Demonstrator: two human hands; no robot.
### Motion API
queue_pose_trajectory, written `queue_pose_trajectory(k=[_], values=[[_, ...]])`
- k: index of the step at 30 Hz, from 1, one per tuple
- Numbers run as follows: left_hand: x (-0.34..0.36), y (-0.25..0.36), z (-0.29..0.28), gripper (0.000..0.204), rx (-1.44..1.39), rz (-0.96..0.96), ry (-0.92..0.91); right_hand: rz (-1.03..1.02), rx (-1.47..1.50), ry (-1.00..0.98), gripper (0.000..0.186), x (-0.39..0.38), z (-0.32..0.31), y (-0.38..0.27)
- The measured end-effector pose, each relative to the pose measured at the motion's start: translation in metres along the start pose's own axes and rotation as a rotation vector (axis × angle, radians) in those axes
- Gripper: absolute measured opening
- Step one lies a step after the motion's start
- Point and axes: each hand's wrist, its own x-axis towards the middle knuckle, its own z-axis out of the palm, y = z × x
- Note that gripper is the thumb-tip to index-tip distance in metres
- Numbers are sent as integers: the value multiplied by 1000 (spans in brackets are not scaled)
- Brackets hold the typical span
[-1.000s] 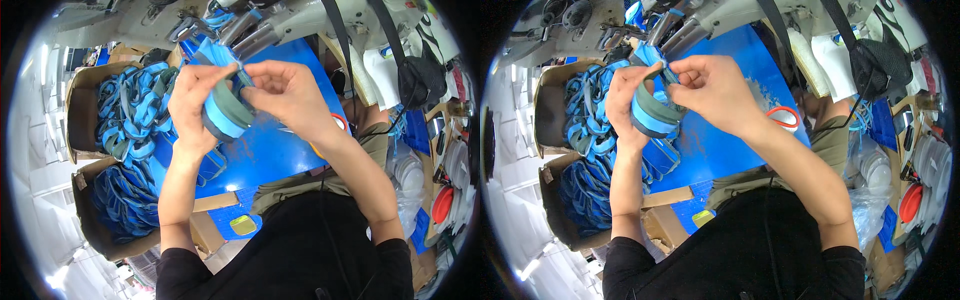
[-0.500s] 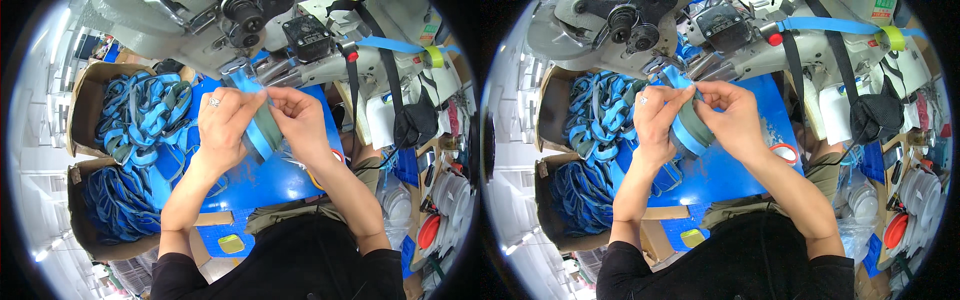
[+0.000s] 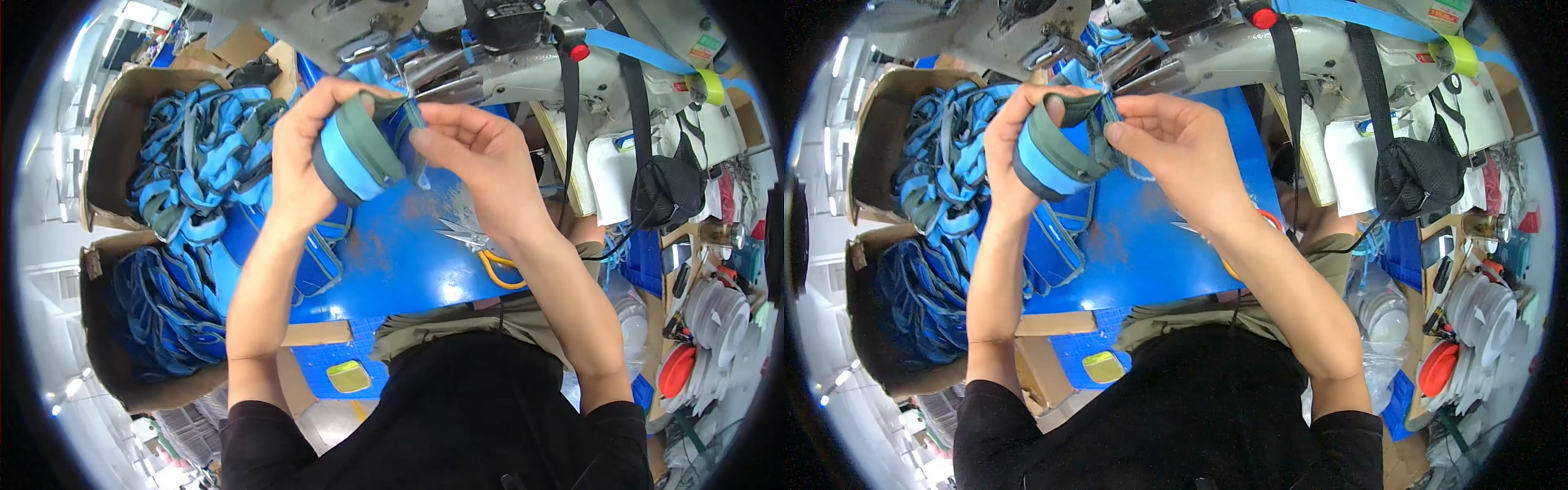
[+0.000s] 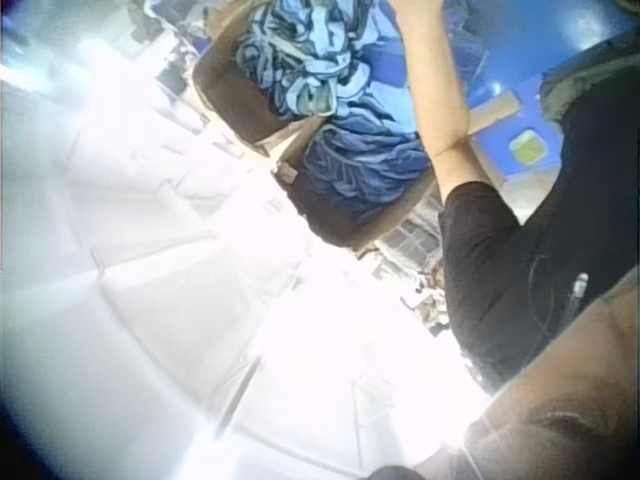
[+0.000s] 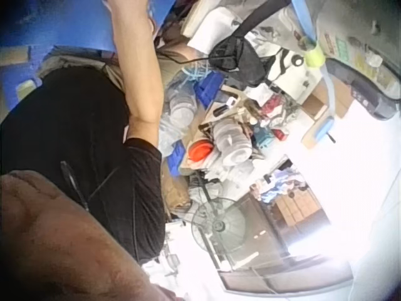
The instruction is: The person sews blue fabric pouches using a sewing machine, then trims excess threads with scissors. They repeatedly pick up pouches from a pile, align them under the machine, sew along the edges, and trim the threads before placing the finished items aside.
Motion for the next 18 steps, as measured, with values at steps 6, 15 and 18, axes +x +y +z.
queue_pose_trajectory(k=[6, 15, 18], values=[[3, -6, -8, 14, -78, -25, -67, 44, 7, 6, 30, -2, 0, -4], [-1, 5, -13, 28, 137, 50, -173, 53, 53, 27, 31, -1, 2, -1], [-2, 9, -11, 21, 380, 197, -161, 30, 44, 32, 30, -1, 3, 0]])
